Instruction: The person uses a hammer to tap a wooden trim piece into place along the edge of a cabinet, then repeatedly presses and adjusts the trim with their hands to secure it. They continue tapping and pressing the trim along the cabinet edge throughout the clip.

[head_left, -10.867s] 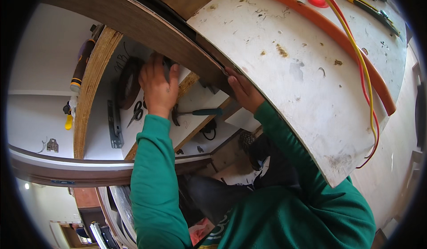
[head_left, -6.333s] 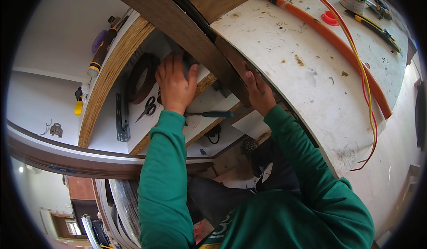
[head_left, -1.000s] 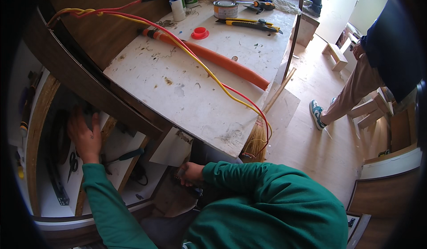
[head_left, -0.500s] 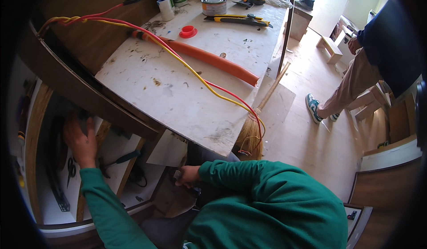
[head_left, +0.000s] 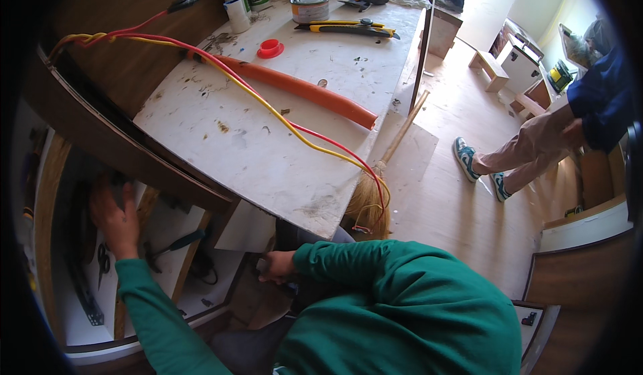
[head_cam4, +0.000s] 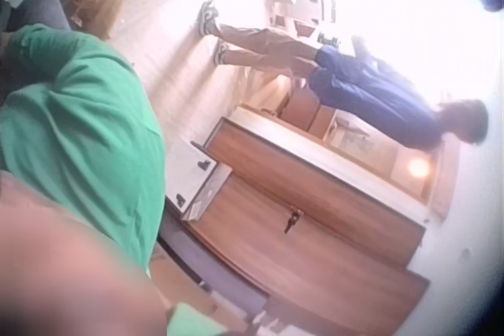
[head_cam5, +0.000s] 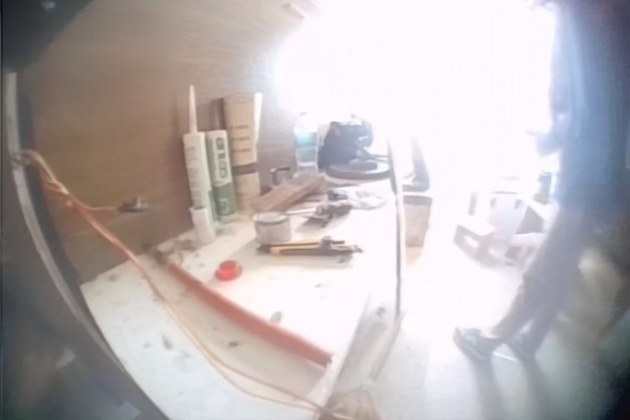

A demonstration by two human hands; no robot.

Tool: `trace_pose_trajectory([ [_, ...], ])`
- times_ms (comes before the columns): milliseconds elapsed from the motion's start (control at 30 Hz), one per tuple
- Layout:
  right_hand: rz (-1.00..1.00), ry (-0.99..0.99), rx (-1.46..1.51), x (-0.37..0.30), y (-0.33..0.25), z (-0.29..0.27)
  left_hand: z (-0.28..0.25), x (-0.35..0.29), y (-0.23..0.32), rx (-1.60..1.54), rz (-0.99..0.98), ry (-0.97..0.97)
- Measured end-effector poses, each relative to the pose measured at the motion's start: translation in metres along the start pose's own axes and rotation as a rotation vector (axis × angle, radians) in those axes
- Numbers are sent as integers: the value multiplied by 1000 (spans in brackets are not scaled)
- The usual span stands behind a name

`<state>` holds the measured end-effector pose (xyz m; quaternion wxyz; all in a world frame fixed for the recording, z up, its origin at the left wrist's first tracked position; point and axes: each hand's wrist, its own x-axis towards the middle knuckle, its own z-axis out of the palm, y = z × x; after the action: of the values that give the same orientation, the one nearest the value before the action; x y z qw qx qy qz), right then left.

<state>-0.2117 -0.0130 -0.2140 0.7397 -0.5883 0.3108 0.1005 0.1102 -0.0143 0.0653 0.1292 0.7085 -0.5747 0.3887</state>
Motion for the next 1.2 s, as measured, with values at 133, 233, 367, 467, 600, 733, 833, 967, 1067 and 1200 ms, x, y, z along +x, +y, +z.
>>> trace_pose_trajectory([
  [133,4,-84,-73,8,3,0,3,-1,-4,4,11,8],
  [233,-37,-15,-34,14,11,4,6,-2,-9,-27,19,5],
  [367,-148,4,-106,19,17,4,12,-1,-10,-15,-88,-107],
  [467,-76,16,-112,19,14,1,12,-2,-10,25,1,32],
  [600,-64,-74,-141,18,9,1,11,-4,-12,20,25,90],
  [733,-70,-23,-120,13,8,6,10,-5,-13,23,-15,-14],
  [833,-60,-47,-123,9,6,6,9,-5,-9,37,-24,12],
  [967,-63,8,-138,4,5,8,5,-2,-5,19,-14,21],
  [1067,-131,-6,-175,4,6,6,3,-2,-4,38,-19,14],
  [1200,-130,-15,-355,10,5,3,2,-1,-2,38,-18,17],
])
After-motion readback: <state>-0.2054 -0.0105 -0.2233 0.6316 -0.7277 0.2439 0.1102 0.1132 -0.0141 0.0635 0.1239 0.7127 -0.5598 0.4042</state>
